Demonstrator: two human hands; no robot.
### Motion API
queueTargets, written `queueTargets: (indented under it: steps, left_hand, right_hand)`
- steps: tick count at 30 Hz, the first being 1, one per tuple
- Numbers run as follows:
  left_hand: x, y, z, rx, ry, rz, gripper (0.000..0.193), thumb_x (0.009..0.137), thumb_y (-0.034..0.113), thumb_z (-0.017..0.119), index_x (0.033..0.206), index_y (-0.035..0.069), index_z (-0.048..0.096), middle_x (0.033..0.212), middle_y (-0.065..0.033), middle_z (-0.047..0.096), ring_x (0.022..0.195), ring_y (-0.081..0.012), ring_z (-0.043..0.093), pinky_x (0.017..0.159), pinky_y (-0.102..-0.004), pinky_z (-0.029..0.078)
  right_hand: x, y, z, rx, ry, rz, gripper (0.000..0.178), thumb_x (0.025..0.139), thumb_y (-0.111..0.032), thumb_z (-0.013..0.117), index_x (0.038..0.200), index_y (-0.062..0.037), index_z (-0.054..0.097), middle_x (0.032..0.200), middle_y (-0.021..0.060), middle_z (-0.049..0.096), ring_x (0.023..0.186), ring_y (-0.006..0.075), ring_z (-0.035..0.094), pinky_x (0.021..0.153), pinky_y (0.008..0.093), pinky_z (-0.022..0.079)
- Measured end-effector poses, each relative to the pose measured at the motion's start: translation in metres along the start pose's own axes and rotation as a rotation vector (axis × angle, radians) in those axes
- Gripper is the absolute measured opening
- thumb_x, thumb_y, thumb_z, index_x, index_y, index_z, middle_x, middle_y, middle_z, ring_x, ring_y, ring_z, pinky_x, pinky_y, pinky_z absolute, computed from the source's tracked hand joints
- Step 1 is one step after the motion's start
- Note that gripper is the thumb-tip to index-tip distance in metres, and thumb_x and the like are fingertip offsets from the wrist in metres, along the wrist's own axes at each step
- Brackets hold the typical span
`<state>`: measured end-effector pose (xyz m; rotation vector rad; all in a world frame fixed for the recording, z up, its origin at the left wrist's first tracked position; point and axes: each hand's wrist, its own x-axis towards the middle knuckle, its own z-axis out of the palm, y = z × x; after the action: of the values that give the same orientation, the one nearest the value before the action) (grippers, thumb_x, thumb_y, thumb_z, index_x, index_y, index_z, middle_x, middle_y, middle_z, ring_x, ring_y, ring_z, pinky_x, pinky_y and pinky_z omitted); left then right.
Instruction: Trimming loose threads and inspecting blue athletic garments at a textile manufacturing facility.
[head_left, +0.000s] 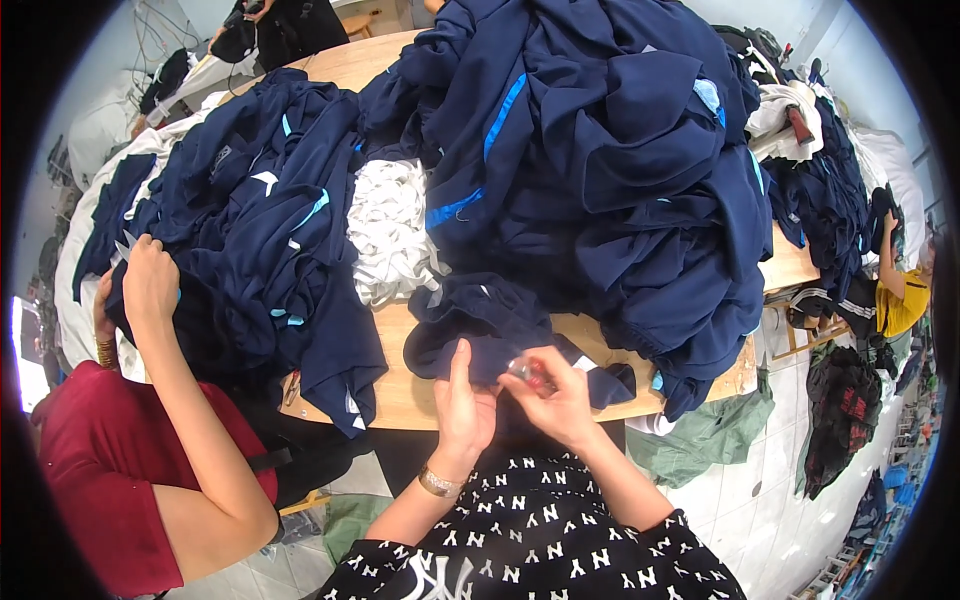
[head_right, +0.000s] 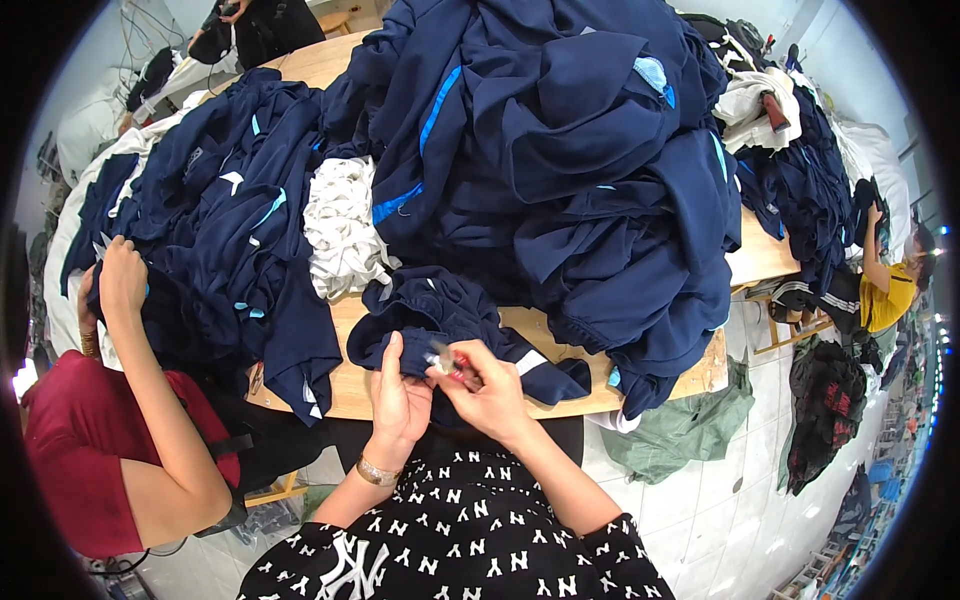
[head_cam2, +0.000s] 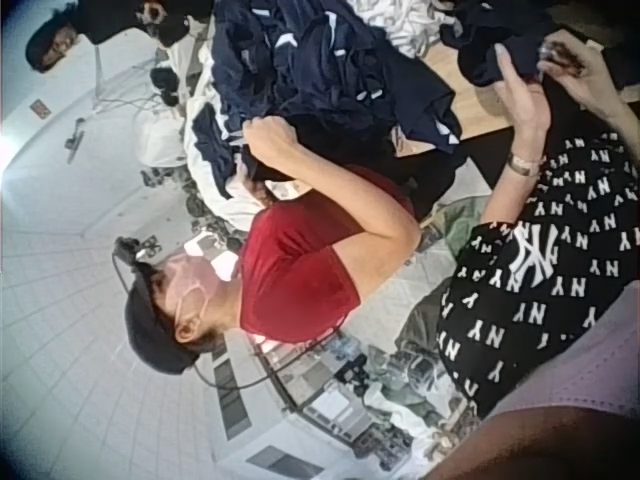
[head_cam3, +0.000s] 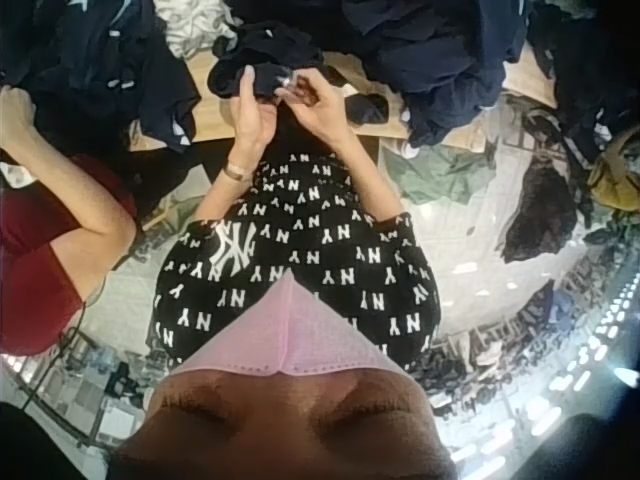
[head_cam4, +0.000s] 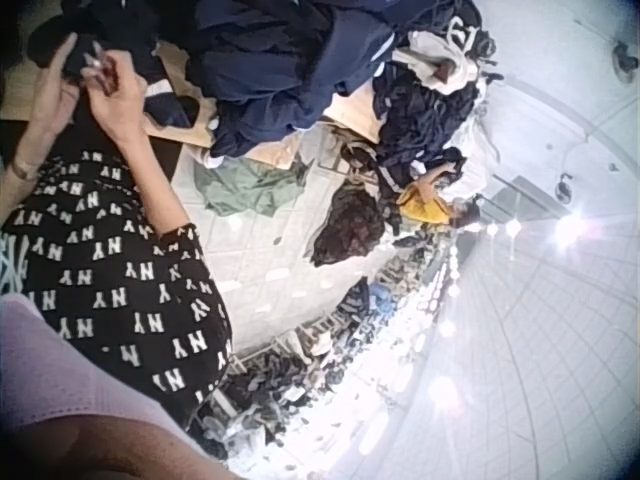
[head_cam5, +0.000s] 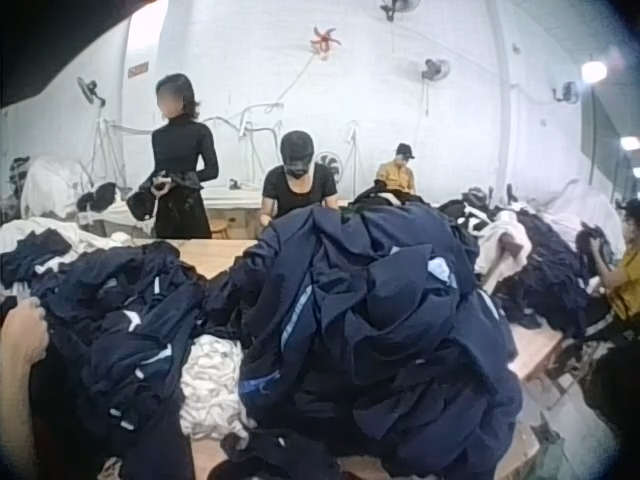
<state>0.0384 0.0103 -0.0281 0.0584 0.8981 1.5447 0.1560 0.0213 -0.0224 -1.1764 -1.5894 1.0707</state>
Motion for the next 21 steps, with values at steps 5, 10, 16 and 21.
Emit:
queueTargets:
  steps: [5, 10, 16, 21]
  left_hand:
    - [-0.002, 0.003, -0.007, -0.008, -0.047, -0.092, 0.027, 0.094, 0.032, 0.049, 0.097, 0.007, 0.057, 0.092, -0.0038, 0.063, 0.082, -0.0145, 0.063, 0.072, -0.0287, 0.052]
    - [-0.003, 0.003, -0.003, -0.035, -0.067, -0.047, 0.028, 0.094, 0.031, 0.048, 0.101, 0.006, 0.057, 0.096, -0.0053, 0.063, 0.088, -0.0164, 0.061, 0.078, -0.0309, 0.051]
    - [-0.006, -0.003, -0.008, -0.064, -0.213, 0.059, 0.013, 0.089, 0.007, 0.053, 0.101, 0.005, 0.056, 0.099, -0.0059, 0.062, 0.094, -0.0151, 0.06, 0.084, -0.0307, 0.049]
    - [-0.004, -0.008, -0.011, -0.032, -0.206, 0.087, 0.012, 0.088, 0.003, 0.053, 0.1, 0.005, 0.055, 0.099, -0.0063, 0.061, 0.094, -0.0151, 0.059, 0.085, -0.032, 0.049]
  right_hand:
    - [0.005, 0.018, 0.003, -0.075, -0.121, -0.388, 0.023, 0.072, 0.007, 0.064, 0.091, -0.0043, 0.068, 0.081, 0.0062, 0.068, 0.063, 0.0107, 0.063, 0.058, 0.024, 0.05]
    - [-0.003, 0.024, 0.005, 0.08, 0.148, -0.048, 0.017, 0.078, 0.002, 0.067, 0.094, 0.0001, 0.063, 0.084, 0.0072, 0.068, 0.072, 0.0066, 0.062, 0.062, 0.0185, 0.047]
    - [-0.001, 0.013, 0.011, 0.208, 0.049, 0.047, 0.024, 0.079, 0.002, 0.065, 0.102, 0.0019, 0.059, 0.095, 0.0075, 0.066, 0.085, 0.0095, 0.061, 0.077, 0.0216, 0.048]
    - [0.001, 0.014, 0.01, 0.313, 0.063, 0.124, 0.025, 0.082, 0.002, 0.062, 0.106, 0.0021, 0.057, 0.102, 0.0077, 0.064, 0.091, 0.0091, 0.059, 0.08, 0.0214, 0.047]
